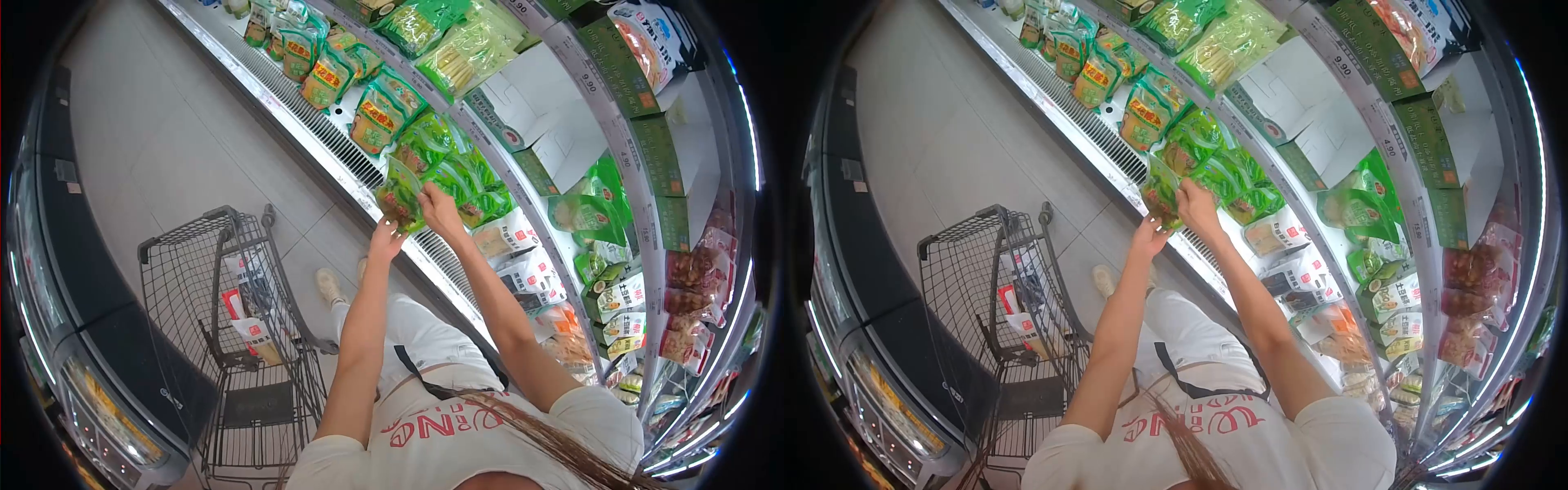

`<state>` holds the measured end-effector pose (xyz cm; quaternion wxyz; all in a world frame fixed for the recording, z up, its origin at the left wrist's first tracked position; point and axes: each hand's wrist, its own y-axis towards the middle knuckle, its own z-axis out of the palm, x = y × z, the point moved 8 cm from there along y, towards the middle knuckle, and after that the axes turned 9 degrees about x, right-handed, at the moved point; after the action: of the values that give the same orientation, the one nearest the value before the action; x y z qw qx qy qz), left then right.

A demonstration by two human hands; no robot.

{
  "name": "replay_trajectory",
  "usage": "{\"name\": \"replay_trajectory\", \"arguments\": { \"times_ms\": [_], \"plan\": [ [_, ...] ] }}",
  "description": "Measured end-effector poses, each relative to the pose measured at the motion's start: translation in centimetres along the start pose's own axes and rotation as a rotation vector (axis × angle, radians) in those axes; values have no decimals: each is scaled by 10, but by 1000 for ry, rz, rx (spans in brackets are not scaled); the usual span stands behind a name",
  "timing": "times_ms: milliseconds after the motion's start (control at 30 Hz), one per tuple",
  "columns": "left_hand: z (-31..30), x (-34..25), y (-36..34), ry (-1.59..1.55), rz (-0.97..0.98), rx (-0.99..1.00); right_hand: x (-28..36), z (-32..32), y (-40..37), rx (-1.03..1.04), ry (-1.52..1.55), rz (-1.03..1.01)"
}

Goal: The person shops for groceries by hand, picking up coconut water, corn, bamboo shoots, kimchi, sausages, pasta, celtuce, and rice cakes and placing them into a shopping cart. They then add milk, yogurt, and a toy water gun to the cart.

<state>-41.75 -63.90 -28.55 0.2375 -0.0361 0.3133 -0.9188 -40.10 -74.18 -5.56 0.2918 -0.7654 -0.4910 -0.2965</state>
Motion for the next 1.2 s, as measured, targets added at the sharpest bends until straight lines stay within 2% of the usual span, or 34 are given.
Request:
{"name": "replay_trajectory", "arguments": {
  "times_ms": [100, 200, 267, 367, 467, 500, 600, 633, 667, 733, 800, 900, 1000, 1100, 1200],
  "plan": [
    [19, -10, 52, 110, 25, -8, -35, -13, 41, -36, -62, -15],
    [31, -23, 102, 185, 116, 81, -73, -17, 75, -87, -150, -10],
    [48, -29, 106, 340, 60, 2, -112, -7, 99, -134, -282, -29],
    [49, -26, 115, 488, -22, -34, -154, 9, 103, -84, -244, 149],
    [40, -12, 108, 541, -59, -10, -140, 3, 78, -200, -479, 176],
    [30, -8, 99, 601, -18, -70, -126, 1, 64, -156, -411, 220],
    [22, -11, 16, 929, 158, -148, -108, 37, 3, -43, -415, -43],
    [22, -18, -27, 1133, 201, -249, -102, 59, -20, 231, -251, 130],
    [21, -27, -73, 1411, 339, -366, -98, 87, -45, 325, -176, 1],
    [20, -35, -171, 1730, 417, -689, -54, 132, -99, 635, -139, -25],
    [39, -59, -271, 1824, 501, -1028, -12, 174, -150, 785, -81, -251],
    [18, -70, -379, 1808, 617, -1455, 64, 213, -201, 831, 5, -468],
    [-27, -65, -445, 1727, 519, -1761, 144, 225, -228, 745, -131, -669],
    [-108, -47, -462, 1519, 349, -1514, 187, 242, -259, 649, -279, -895],
    [-96, -34, -480, 1540, 600, -1363, 198, 265, -287, 589, -370, -1083]
  ]
}}
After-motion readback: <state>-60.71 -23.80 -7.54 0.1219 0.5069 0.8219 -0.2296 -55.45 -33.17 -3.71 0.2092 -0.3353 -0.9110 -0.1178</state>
